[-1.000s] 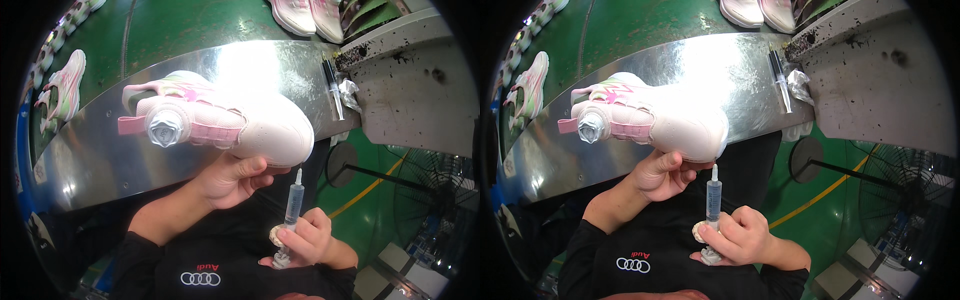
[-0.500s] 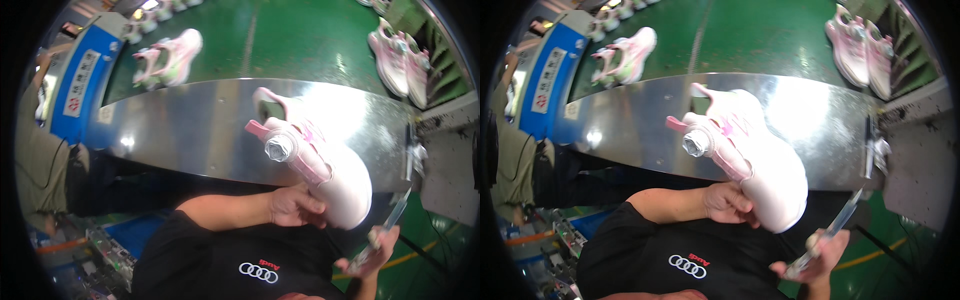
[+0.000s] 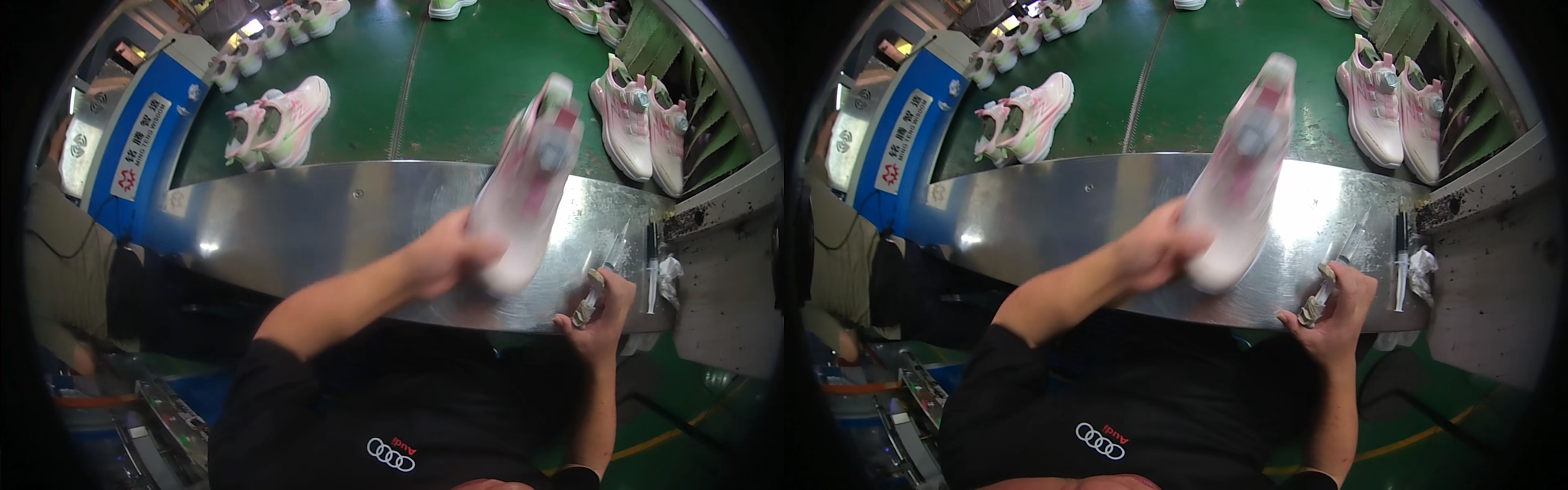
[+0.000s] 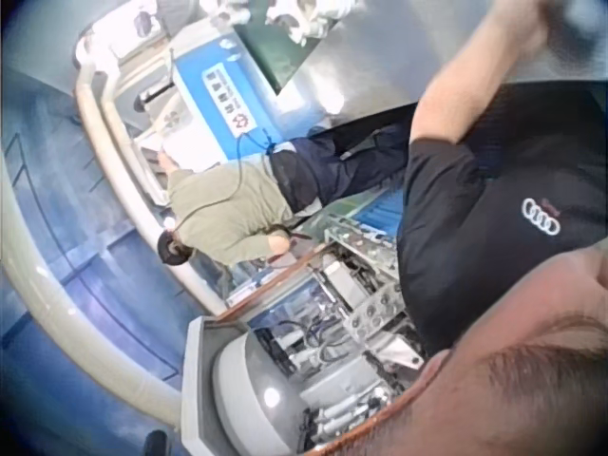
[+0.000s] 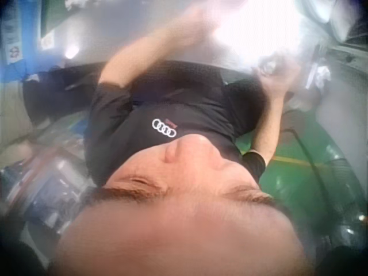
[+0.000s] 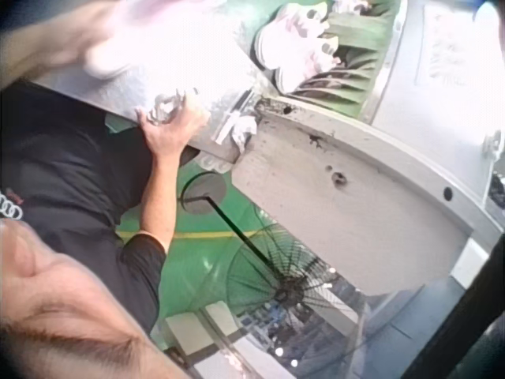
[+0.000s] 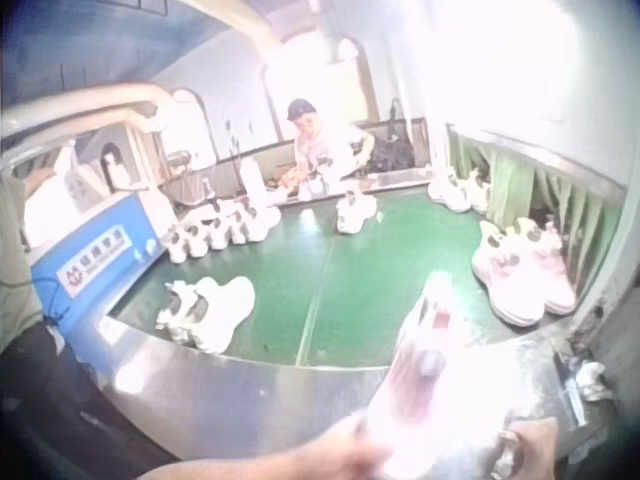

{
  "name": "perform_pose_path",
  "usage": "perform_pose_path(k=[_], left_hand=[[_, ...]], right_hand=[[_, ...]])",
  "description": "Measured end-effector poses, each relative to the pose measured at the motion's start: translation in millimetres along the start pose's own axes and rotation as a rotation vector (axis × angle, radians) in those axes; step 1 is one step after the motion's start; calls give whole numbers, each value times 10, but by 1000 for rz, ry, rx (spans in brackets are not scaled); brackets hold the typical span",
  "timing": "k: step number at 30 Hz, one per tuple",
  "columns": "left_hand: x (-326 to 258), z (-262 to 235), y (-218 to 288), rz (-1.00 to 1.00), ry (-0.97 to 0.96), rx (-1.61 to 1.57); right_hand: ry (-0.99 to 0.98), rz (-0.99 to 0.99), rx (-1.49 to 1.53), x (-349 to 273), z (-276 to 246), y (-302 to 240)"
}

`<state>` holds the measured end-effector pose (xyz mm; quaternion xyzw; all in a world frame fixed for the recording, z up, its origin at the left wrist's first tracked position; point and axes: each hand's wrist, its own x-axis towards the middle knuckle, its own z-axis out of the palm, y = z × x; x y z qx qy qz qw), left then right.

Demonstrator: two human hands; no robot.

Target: The person picks up shoes, injects adhesive into their seams using a syringe, and places the shoes onto a conveyor belt.

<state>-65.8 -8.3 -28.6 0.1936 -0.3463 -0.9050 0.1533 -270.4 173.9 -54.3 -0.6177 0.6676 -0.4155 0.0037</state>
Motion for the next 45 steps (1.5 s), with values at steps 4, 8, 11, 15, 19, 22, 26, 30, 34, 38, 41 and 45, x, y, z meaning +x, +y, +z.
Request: perform_pose_path(k=[4,8,11,15,19,22,26,30,34,38,41,45], left_hand=[[795,9,145,-71,29,18],[410,-141,391,45,125,136],[135,-557,713,106,25,125],[-738,-2033,1262,323,36,-182],[-1866,-3332,1839,470,241,-4],[-1948,-3786,2045,479,377,170],[-1856,-3877,2349,588,815,134],[-1264,-3399,1844,551,996,83],[-1364,-3129,2119,460,834,220],[-1281,-2354,2120,396,631,415],[-1355,-1803,1852,447,573,484],[-1365,-1278,979,492,525,431]], right_hand=[[55,53,29,-9,90,-57],[61,81,-10,62,139,-171],[85,92,-23,39,-25,-75],[67,37,-56,10,-101,50],[136,-99,-65,113,28,70],[149,-62,-73,-12,-69,100],[140,29,-43,-23,-42,-55],[168,51,-97,-157,-29,25],[168,3,-79,-104,61,40],[185,6,-89,-106,22,19],[230,-20,-97,-90,20,-6],[146,21,-54,-130,-19,36]])
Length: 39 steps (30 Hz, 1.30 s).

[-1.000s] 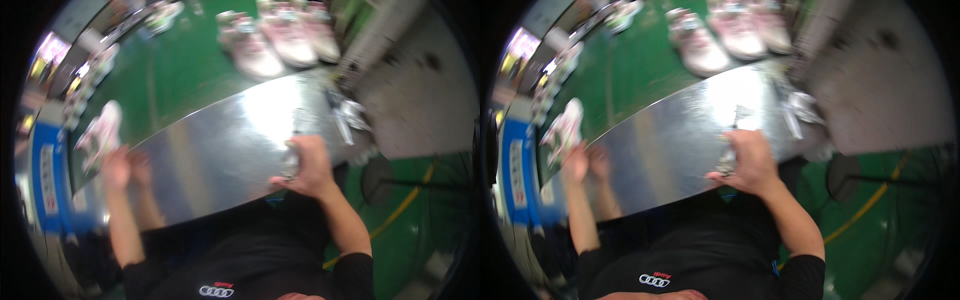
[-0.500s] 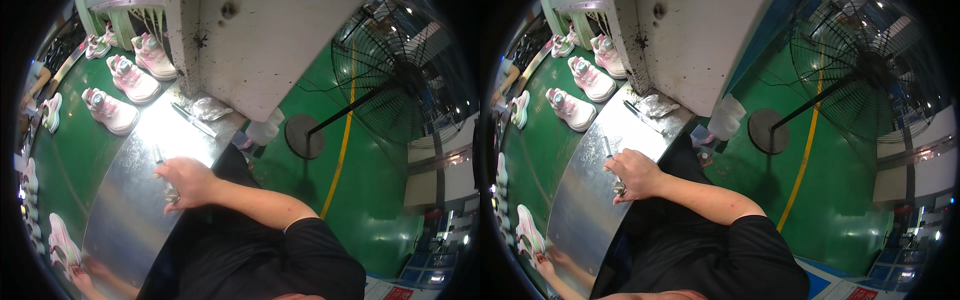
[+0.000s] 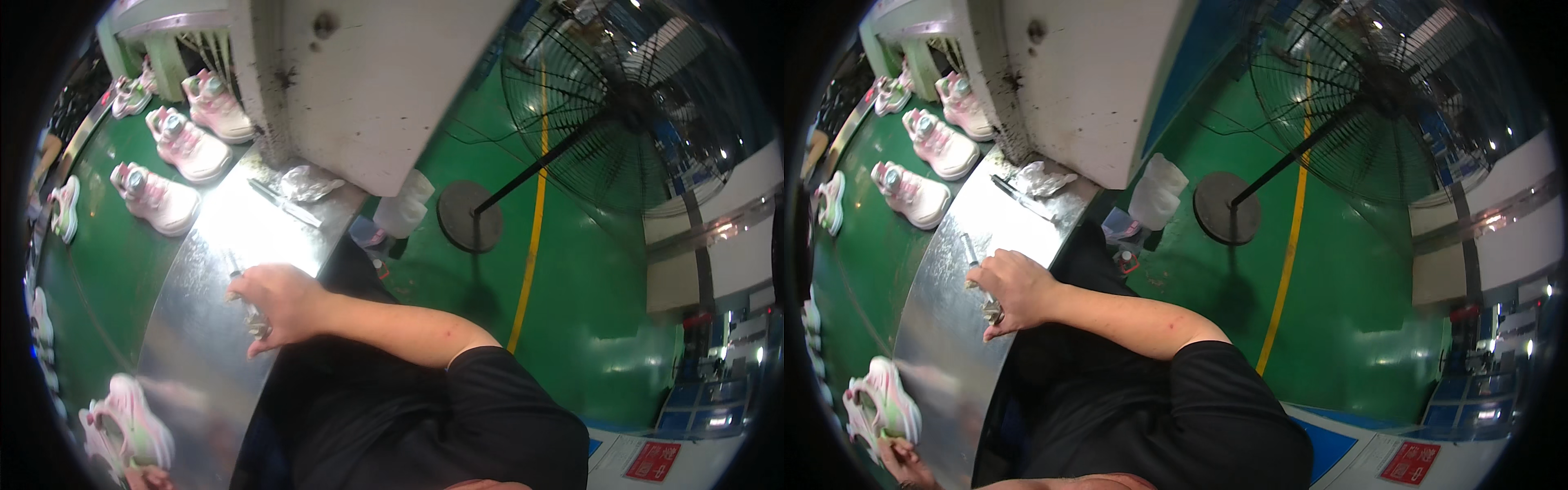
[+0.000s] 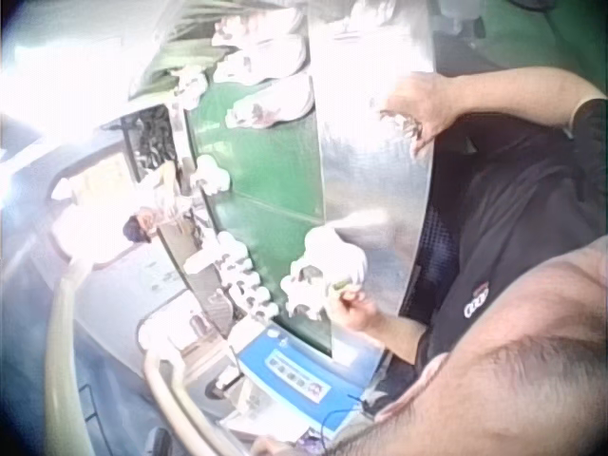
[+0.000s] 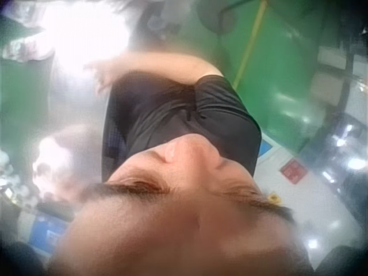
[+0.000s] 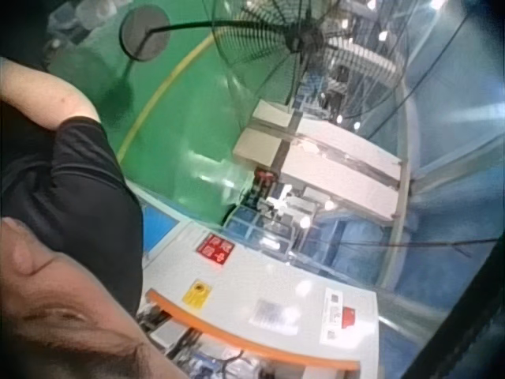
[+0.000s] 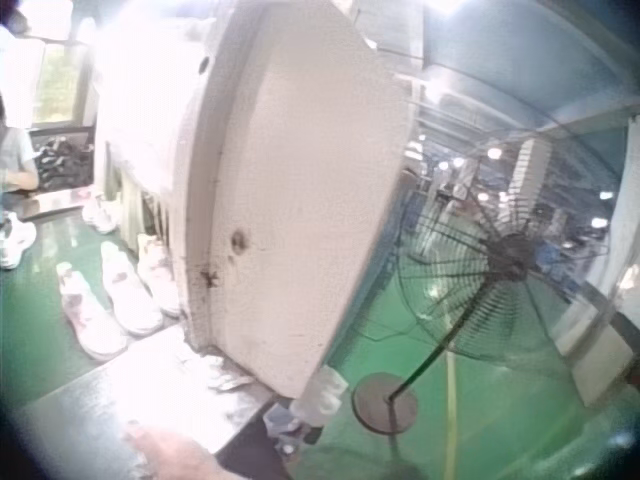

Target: The person picks up shoes, injects adhesive into their seams using a syringe, and places the shoes onto a conveyor belt.

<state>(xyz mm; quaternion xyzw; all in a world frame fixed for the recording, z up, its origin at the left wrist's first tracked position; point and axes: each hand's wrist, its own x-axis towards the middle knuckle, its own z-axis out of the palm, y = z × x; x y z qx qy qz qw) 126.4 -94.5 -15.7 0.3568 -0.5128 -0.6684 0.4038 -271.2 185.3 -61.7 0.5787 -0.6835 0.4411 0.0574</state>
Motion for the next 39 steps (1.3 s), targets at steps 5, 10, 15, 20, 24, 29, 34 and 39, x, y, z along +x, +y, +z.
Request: perform_pose_path(k=[5,10,15,20,24,29,34,39], left_hand=[[-784,1600,-182,-180,-318,224],[-220,1147,-258,-138,-313,-172],[495,629,-267,-105,46,171],[989,716,-429,-272,-176,457],[1003,902,-448,-232,-219,565],[648,1627,-239,-101,-294,-47],[336,1856,-227,-23,-511,-360],[218,1686,-267,-66,-527,-456]], right_hand=[[-10,-10,44,118,9,-19],[-158,291,226,-53,-209,-130],[-196,440,555,-114,-231,-195],[-121,482,640,-86,-246,-134],[-188,525,604,-57,-333,-166],[-198,526,666,-68,-380,-366],[-154,593,983,128,-496,-659],[-248,398,1417,436,-415,-926]])
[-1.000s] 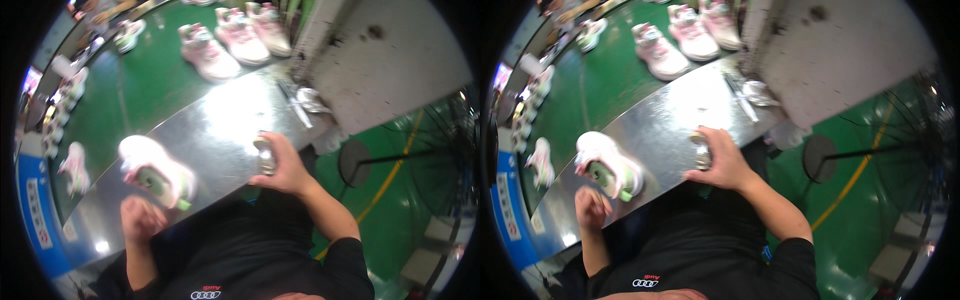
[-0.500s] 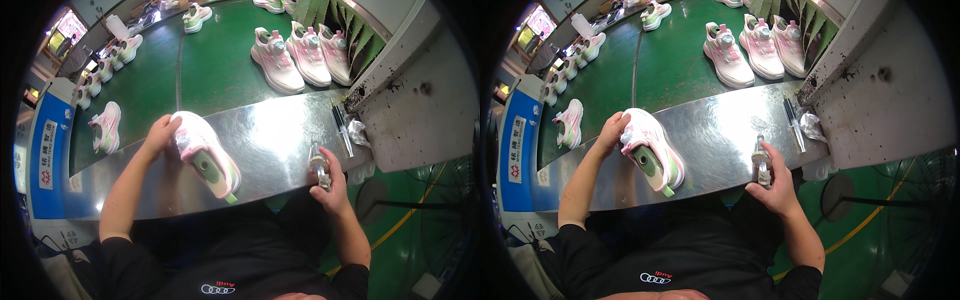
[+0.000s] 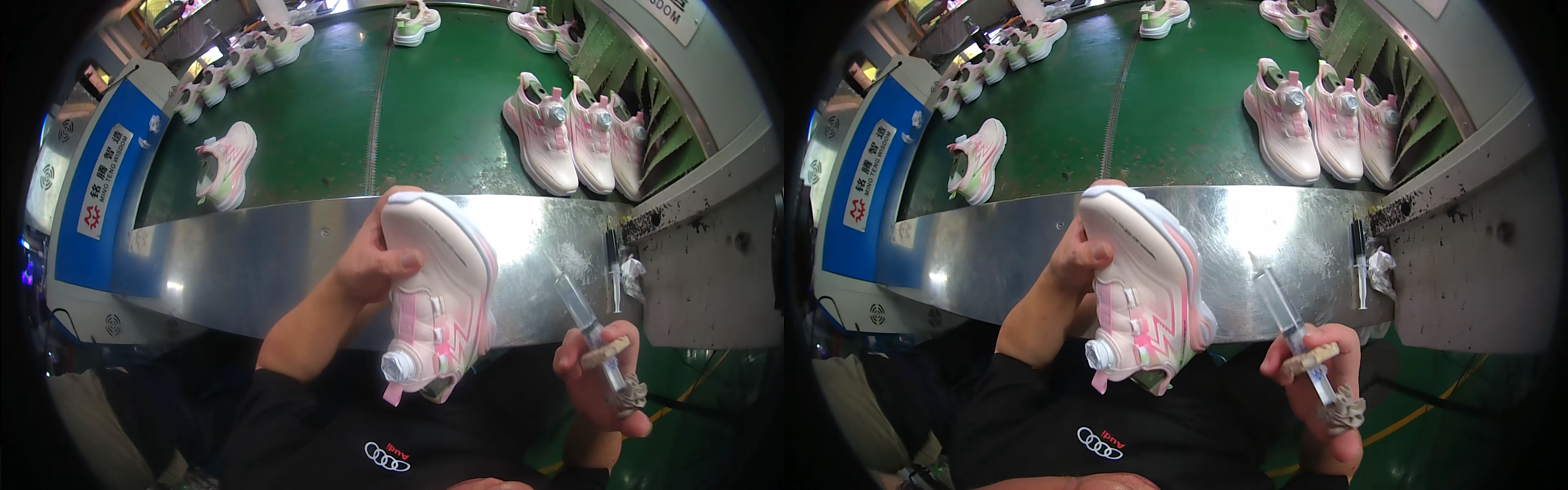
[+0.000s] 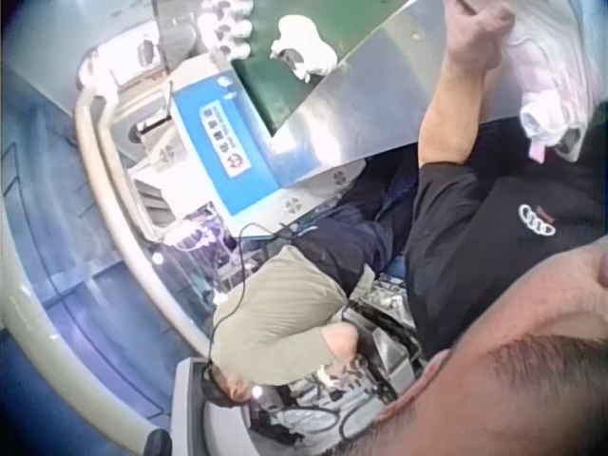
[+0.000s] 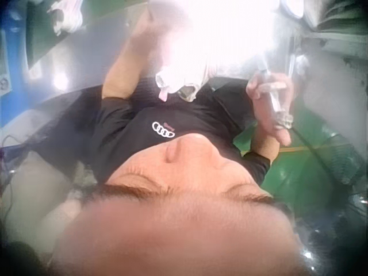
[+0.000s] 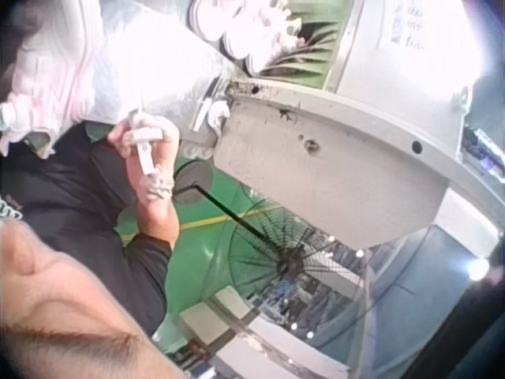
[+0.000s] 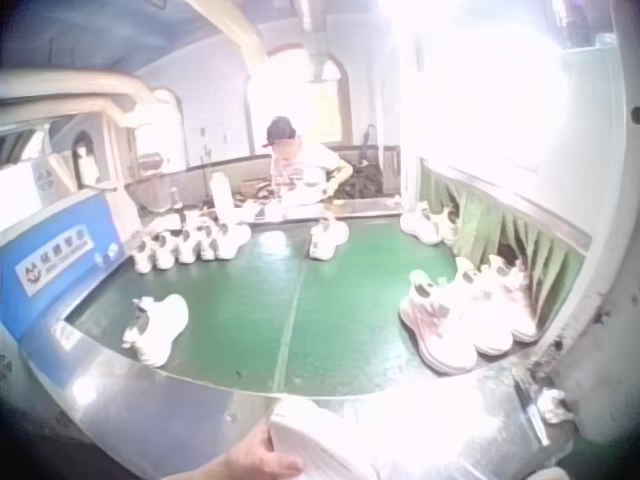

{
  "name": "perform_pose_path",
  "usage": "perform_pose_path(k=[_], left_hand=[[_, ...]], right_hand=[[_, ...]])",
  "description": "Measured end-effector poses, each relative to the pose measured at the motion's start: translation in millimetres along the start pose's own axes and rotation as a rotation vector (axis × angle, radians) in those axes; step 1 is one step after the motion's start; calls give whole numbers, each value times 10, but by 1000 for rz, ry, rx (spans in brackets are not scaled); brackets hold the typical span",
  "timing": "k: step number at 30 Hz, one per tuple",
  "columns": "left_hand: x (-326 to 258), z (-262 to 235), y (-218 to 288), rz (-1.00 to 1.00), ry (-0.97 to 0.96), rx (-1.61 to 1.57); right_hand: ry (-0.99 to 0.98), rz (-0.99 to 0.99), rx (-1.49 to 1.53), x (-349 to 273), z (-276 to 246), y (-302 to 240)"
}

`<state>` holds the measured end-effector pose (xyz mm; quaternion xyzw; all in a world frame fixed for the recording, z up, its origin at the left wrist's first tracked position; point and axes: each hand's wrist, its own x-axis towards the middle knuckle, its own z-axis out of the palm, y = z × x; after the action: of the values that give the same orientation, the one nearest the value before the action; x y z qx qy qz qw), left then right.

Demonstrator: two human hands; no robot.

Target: The person picks up shoes, injects adhesive into their seams using a syringe, and places the shoes onto a conveyor belt.

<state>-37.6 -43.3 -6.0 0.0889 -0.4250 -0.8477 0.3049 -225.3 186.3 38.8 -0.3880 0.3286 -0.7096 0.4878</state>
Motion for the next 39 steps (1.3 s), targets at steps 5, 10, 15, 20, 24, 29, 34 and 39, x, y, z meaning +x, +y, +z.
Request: perform_pose_path(k=[5,10,15,20,24,29,34,39], left_hand=[[-57,-10,-49,87,-161,41],[-73,4,-64,144,-272,85],[-119,67,-53,164,-265,69],[-128,126,-1,165,-284,118],[-141,138,17,177,-301,181],[-153,147,19,179,-295,178],[-169,160,49,130,-238,133],[-129,119,-8,131,-218,102]], right_hand=[[-202,-3,147,225,248,-76],[-223,23,173,299,378,-85],[-264,-5,159,339,397,1],[-242,24,170,339,437,-6],[-220,56,180,343,440,8],[-227,50,192,326,425,10],[-198,41,174,365,494,29],[-147,44,154,357,512,6]])
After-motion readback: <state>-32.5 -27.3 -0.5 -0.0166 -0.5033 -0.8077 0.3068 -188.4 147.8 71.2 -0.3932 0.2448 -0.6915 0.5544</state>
